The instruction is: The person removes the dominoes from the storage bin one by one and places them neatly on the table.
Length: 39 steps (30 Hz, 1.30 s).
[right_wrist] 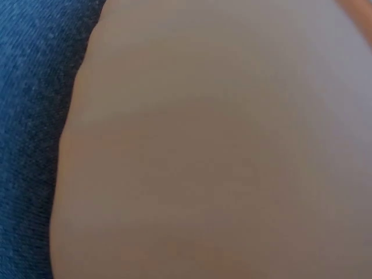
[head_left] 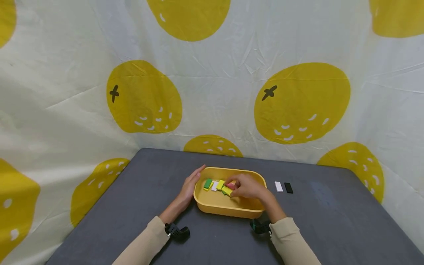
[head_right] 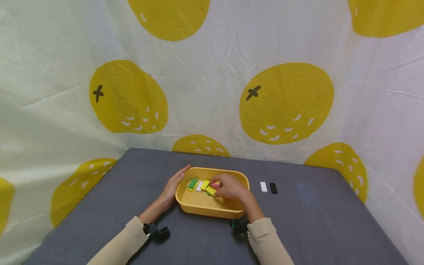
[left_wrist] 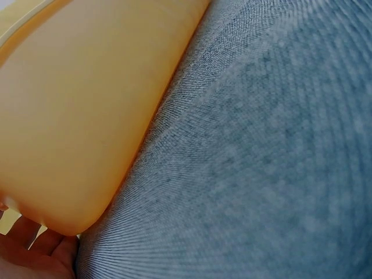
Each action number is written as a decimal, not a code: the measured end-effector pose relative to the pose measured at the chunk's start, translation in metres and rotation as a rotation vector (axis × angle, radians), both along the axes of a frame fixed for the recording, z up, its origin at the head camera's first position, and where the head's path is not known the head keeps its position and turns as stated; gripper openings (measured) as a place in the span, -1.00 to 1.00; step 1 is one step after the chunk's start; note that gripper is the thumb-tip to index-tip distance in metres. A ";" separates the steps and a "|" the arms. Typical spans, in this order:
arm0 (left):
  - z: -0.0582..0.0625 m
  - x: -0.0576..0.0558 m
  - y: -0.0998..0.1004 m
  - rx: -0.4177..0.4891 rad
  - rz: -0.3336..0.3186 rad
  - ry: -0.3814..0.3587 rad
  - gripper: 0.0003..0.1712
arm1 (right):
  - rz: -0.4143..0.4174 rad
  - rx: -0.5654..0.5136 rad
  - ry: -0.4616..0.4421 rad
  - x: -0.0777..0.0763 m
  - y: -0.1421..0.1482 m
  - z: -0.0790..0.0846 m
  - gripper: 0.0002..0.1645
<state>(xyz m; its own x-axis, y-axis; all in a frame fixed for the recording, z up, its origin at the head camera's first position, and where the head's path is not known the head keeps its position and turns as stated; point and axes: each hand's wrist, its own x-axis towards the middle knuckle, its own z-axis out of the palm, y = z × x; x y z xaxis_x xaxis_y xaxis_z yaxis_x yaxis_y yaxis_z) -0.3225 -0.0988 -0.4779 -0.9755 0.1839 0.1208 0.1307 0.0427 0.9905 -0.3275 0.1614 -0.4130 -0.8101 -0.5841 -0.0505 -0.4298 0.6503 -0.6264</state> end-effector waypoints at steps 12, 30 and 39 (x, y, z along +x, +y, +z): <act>-0.004 -0.002 -0.001 -0.006 0.002 -0.004 -0.44 | 0.004 0.036 0.008 -0.002 -0.001 -0.009 -0.47; -0.004 -0.002 0.001 -0.010 0.014 0.007 -0.44 | -0.027 0.054 0.018 -0.002 -0.004 -0.013 -0.55; -0.005 -0.001 0.001 -0.009 0.015 0.020 -0.44 | -0.009 0.048 0.009 -0.001 -0.003 -0.013 -0.54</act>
<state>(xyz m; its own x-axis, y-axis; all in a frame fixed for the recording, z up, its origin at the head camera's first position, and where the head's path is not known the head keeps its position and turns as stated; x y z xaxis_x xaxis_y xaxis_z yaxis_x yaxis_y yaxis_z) -0.3231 -0.0981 -0.4825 -0.9755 0.1709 0.1386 0.1497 0.0535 0.9873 -0.3280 0.1580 -0.4259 -0.8157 -0.5741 -0.0708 -0.4296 0.6831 -0.5906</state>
